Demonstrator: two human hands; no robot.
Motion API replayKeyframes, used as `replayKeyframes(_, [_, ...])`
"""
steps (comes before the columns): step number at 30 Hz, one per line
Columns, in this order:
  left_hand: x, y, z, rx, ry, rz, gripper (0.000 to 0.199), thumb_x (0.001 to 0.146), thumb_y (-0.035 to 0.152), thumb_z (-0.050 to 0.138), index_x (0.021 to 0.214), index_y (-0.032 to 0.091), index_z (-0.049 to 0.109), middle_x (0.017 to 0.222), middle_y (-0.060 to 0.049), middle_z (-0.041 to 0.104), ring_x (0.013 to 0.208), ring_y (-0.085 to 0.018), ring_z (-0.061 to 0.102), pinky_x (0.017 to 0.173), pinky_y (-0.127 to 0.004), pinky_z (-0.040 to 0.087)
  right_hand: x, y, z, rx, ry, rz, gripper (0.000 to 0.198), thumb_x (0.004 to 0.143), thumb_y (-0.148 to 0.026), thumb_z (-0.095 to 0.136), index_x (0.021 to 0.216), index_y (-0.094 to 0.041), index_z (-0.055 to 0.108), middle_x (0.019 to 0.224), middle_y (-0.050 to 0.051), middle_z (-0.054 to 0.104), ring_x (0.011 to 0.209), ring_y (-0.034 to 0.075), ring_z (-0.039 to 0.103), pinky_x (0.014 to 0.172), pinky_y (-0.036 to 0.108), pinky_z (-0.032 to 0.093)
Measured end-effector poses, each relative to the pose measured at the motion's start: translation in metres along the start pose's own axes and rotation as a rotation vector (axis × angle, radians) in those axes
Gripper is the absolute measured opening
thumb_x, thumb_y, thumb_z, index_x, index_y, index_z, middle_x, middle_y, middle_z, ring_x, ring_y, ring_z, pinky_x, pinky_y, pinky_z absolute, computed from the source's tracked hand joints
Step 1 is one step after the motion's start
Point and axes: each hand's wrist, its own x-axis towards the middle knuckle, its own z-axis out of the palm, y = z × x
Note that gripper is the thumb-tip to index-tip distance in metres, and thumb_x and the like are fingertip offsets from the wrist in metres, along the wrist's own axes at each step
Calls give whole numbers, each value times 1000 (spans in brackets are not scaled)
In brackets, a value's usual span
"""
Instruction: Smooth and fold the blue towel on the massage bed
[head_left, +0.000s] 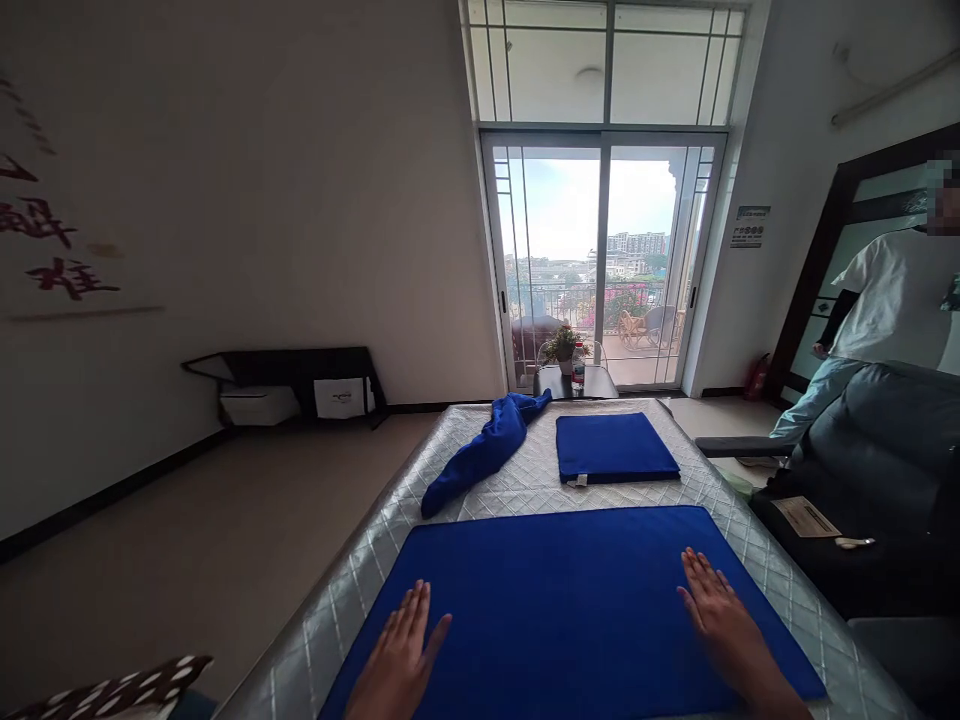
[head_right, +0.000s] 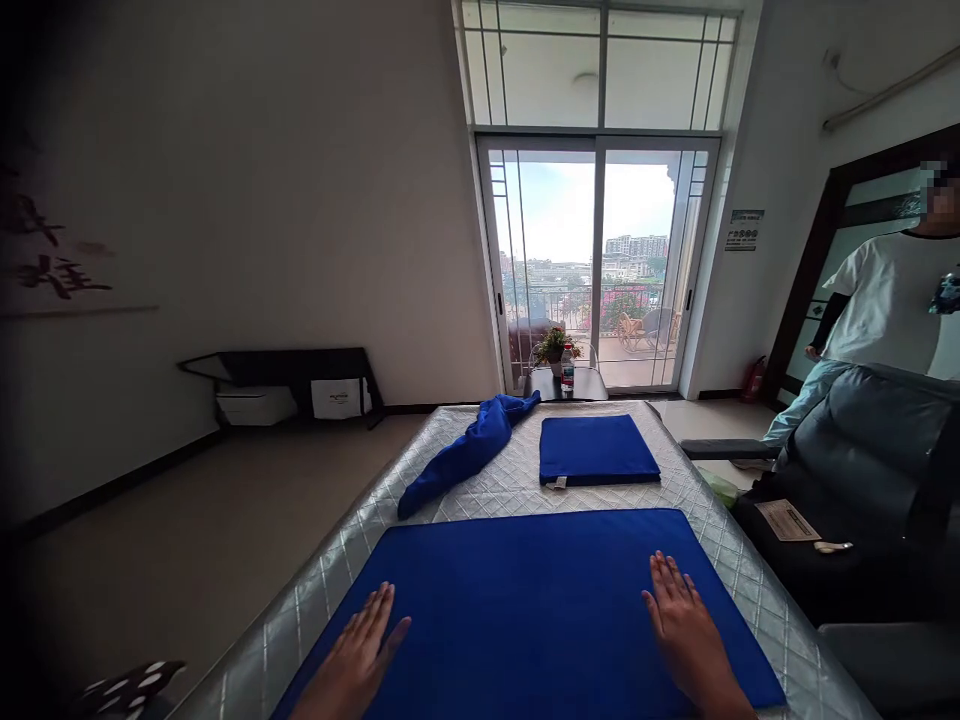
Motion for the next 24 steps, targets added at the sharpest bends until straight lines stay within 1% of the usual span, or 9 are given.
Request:
replayKeyframes(2, [23,63,-9,-61,-74,81,69,104,54,24,160,14,28,166,-9,28,152,-28,28,124,-48,32,10,-59,-3,46,-73,-93,67,101,-52,24,157,-17,37,164,6,32,153,27,24,127,49,25])
replayKeyframes(4, [40,120,-10,-95,-104,206,70,104,59,25,160,17,27,166,-9,29,152,-26,28,124,-47,33,19,-108,1,78,-144,-184,66,104,-52,19,159,-17,32,165,5,29,154,24,21,128,46,22])
replayKeyframes(6, [49,160,-2,-111,-68,342,68,105,58,26,160,19,27,165,-9,31,152,-25,29,124,-46,34,25,-142,11,86,-192,-252,67,105,-52,16,159,-16,29,166,5,27,155,23,19,128,45,20])
replayKeyframes(8, [52,179,11,-120,-12,428,65,106,55,27,161,20,24,166,-8,30,152,-25,29,123,-47,35,28,-159,24,73,-231,-289,66,105,-52,15,159,-15,27,166,7,23,155,23,17,128,45,18])
replayKeyframes(13, [51,181,38,-132,14,457,64,106,50,29,162,19,18,166,-9,29,153,-26,27,122,-50,39,28,-161,48,54,-242,-311,65,105,-51,12,160,-16,21,167,7,17,156,23,13,128,46,16])
replayKeyframes(16, [51,179,41,-147,4,438,66,106,51,30,162,20,17,166,-9,29,153,-27,28,122,-52,38,27,-160,50,62,-224,-304,65,105,-52,13,160,-17,22,166,6,19,155,23,15,128,46,17])
replayKeyframes(19, [50,175,37,-167,1,396,66,104,56,32,161,28,16,165,-3,31,151,-27,32,123,-49,38,28,-154,48,65,-228,-282,68,104,-55,15,159,-17,25,166,5,20,155,23,17,128,46,19])
replayKeyframes(22, [48,147,31,-153,19,301,63,102,57,36,159,39,18,163,6,33,149,-26,35,122,-41,40,28,-128,43,69,-176,-231,70,103,-59,17,159,-18,28,166,3,23,154,25,20,127,48,22])
replayKeyframes(24, [46,109,27,-113,32,229,62,101,56,36,159,38,21,163,7,34,149,-26,37,121,-42,41,28,-94,39,55,-121,-174,69,102,-60,18,159,-24,30,165,-1,25,153,25,21,127,45,22])
